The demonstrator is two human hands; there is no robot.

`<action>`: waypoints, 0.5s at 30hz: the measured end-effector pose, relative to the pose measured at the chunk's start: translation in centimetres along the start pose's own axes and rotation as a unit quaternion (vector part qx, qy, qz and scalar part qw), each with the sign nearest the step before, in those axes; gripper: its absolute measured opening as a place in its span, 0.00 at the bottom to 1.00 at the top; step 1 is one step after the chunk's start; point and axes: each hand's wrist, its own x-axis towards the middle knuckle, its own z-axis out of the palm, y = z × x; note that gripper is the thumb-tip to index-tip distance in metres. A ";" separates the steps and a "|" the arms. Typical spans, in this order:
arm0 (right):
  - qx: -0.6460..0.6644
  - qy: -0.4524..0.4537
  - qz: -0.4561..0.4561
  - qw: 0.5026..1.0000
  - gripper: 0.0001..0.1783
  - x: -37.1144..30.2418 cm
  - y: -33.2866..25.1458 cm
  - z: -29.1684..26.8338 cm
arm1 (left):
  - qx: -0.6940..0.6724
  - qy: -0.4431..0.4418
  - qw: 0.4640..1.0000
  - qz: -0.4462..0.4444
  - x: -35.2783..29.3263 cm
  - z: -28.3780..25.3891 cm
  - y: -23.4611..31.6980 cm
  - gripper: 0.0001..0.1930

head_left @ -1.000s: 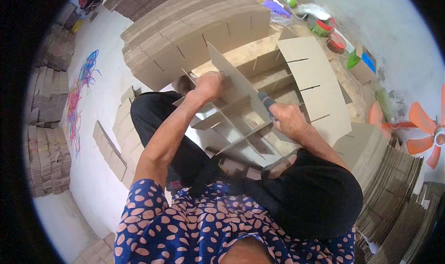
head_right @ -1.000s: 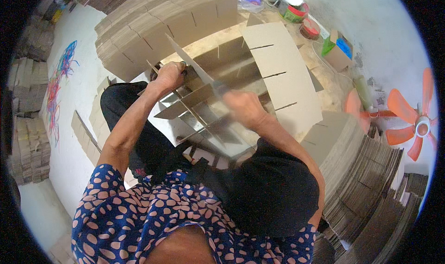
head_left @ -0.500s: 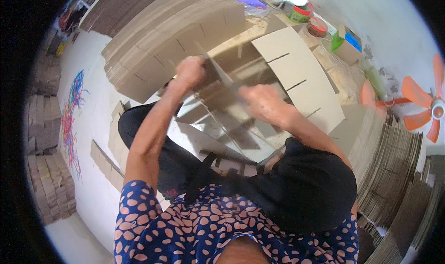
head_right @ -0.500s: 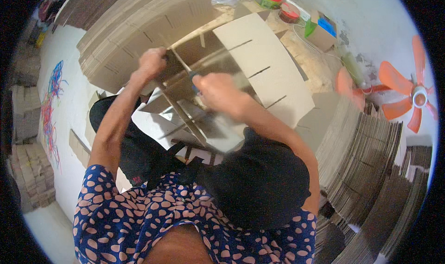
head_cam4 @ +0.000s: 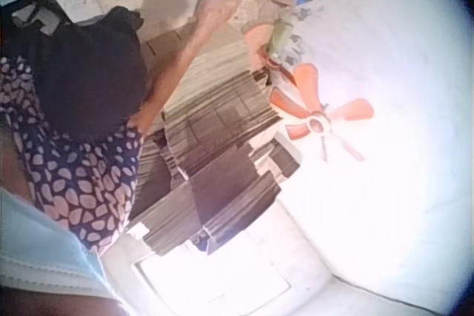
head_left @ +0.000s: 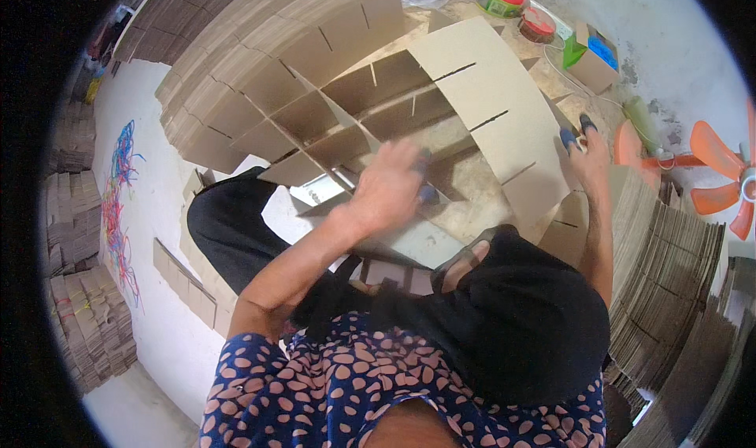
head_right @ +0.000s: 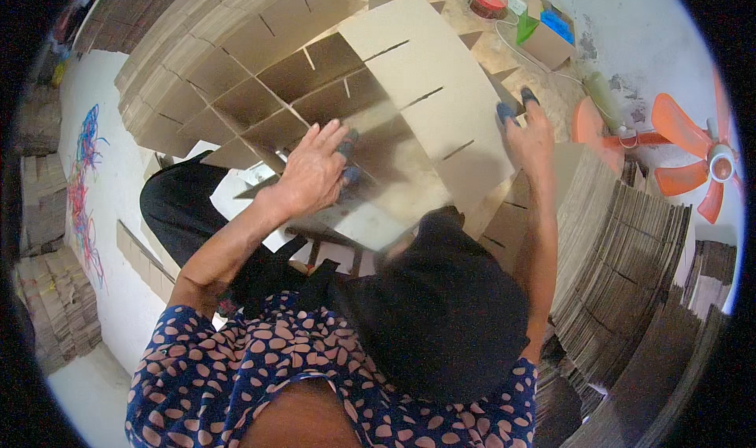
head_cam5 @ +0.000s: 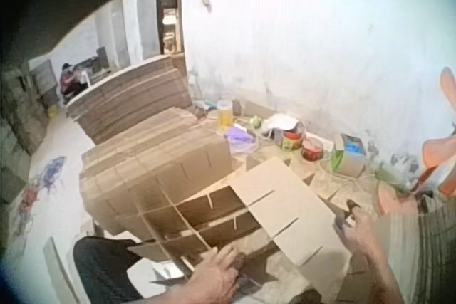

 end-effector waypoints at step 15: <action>0.376 -0.113 0.009 0.920 0.19 -2.6 -3.3 -4.0 | -0.093 -0.007 0.986 -0.135 3.8 0.6 -0.5 0.10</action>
